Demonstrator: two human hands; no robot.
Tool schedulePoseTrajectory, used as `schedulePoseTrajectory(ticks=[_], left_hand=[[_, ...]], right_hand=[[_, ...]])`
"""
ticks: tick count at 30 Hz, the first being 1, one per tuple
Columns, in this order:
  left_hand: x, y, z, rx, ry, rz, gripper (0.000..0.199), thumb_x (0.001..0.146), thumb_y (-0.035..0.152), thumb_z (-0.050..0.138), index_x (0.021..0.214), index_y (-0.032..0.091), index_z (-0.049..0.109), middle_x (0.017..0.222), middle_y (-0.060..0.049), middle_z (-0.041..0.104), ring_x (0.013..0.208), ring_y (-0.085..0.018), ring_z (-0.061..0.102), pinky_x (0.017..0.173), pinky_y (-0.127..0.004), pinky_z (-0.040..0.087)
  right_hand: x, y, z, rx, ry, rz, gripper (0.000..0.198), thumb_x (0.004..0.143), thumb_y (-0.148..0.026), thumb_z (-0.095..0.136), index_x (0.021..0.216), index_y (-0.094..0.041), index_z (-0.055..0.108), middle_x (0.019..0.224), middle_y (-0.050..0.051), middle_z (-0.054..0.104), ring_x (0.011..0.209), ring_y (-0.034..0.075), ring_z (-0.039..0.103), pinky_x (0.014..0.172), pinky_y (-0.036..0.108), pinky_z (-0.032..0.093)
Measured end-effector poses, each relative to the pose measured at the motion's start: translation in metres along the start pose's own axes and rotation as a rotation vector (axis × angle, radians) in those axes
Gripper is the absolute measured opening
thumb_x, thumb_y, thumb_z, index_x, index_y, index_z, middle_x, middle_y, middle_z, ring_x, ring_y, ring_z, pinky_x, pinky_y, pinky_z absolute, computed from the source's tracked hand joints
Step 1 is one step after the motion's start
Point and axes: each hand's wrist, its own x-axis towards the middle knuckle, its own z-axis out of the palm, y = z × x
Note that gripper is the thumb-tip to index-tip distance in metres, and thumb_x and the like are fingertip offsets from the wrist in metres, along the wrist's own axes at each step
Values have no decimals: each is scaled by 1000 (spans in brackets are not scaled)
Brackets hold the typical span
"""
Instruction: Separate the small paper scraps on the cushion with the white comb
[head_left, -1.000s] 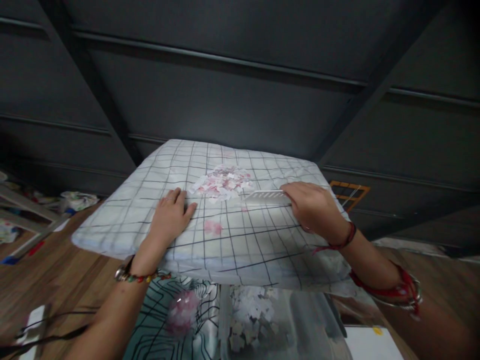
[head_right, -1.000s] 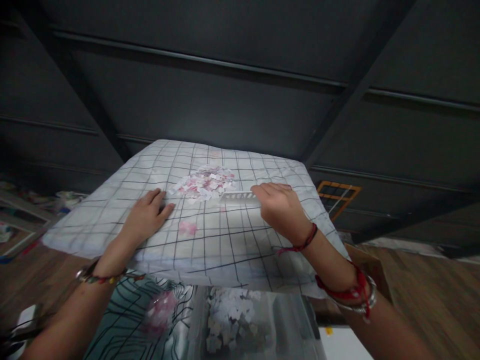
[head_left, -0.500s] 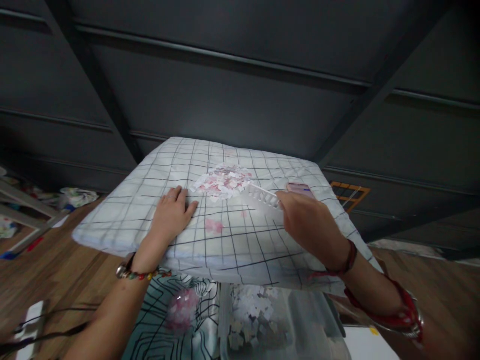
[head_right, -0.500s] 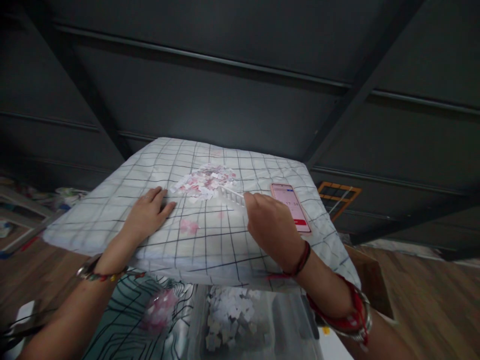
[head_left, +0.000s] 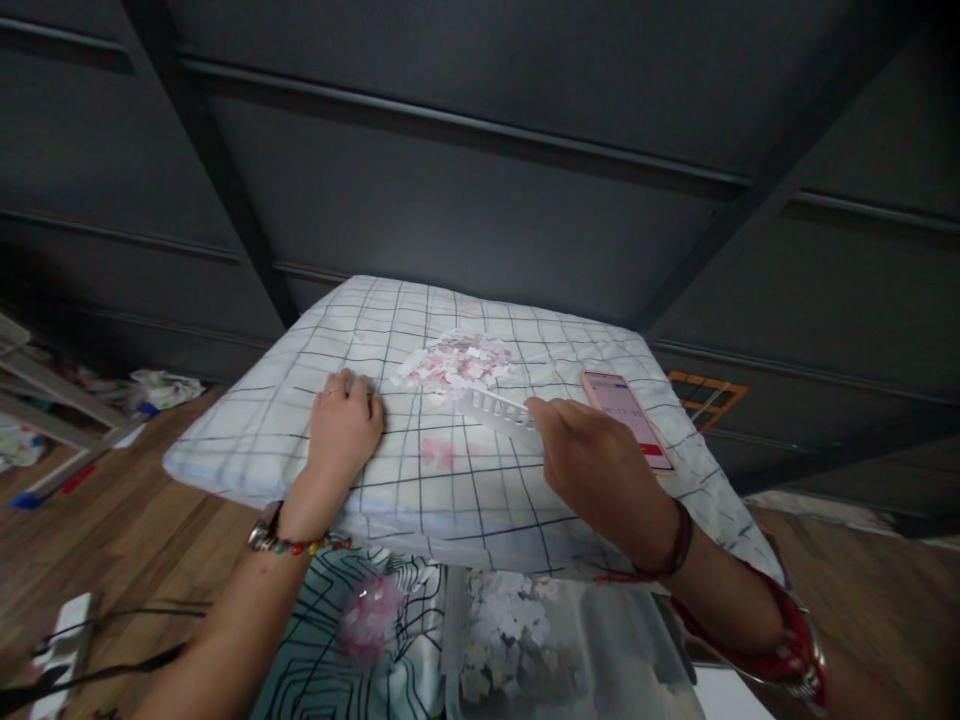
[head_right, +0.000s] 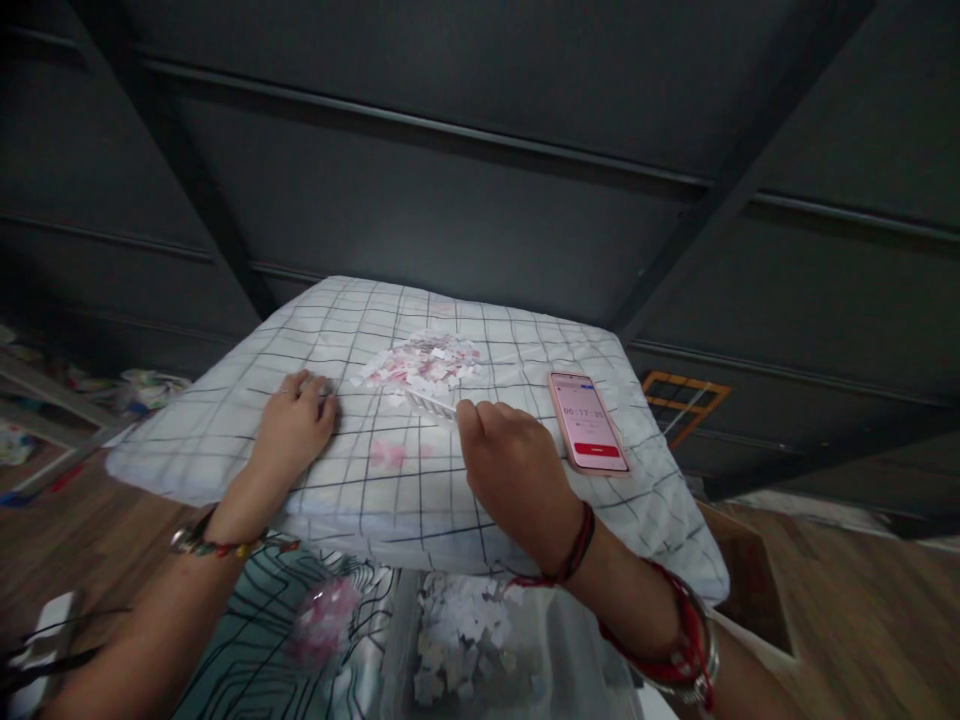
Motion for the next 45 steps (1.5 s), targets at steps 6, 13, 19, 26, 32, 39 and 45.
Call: schedulePoseTrajectory(ticks=[6,13,19,26,32,39,45], left_hand=[[-3,1,-2,80,3,0,39,88,28,32,110,7,57,124,-22,53,117,-34,47,94,-48,40],[-2,-2,3,91,21,-1,43,87,30,32,114,6,56,125,-21,53,119,-35,46,95,-48,40],[-2,-2,3,92,20,-6,43,87,29,32,114,5,57,126,-22,53,120,-35,46,96,-49,40],[-3,-2,3,88,38,-2,42,87,30,32,112,8,58,126,-21,53,120,-34,46,95,-48,40],[-2,-3,4,93,36,2,42,87,30,32,113,8,57,126,-21,53,120,-34,46,96,-49,39],[-1,-2,1,54,1,10,43,86,29,33,113,6,57,125,-23,53,118,-35,47,96,-49,39],[-2,-3,3,78,28,17,42,87,30,32,112,8,57,125,-21,54,119,-33,47,96,-48,40]], right_hand=[[-4,-17,-3,75,79,-99,31,73,4,36,85,-14,59,67,4,62,59,15,53,56,25,40],[6,25,1,2,96,97,27,83,-7,39,97,-11,62,78,8,67,69,18,57,65,28,42],[13,75,25,-25,23,143,29,82,-9,40,97,-12,65,86,10,69,78,21,60,73,31,43],[16,81,51,23,-9,63,34,78,-5,39,100,-12,65,88,9,68,81,21,59,76,32,40],[13,85,41,28,-12,24,32,74,-4,41,93,-13,65,84,8,68,81,21,56,75,32,36],[20,78,46,-3,-10,4,34,73,-2,39,93,-14,65,86,9,67,80,22,54,73,33,34],[18,81,39,6,-3,12,31,75,-4,39,90,-14,65,83,8,66,79,21,54,74,32,33]])
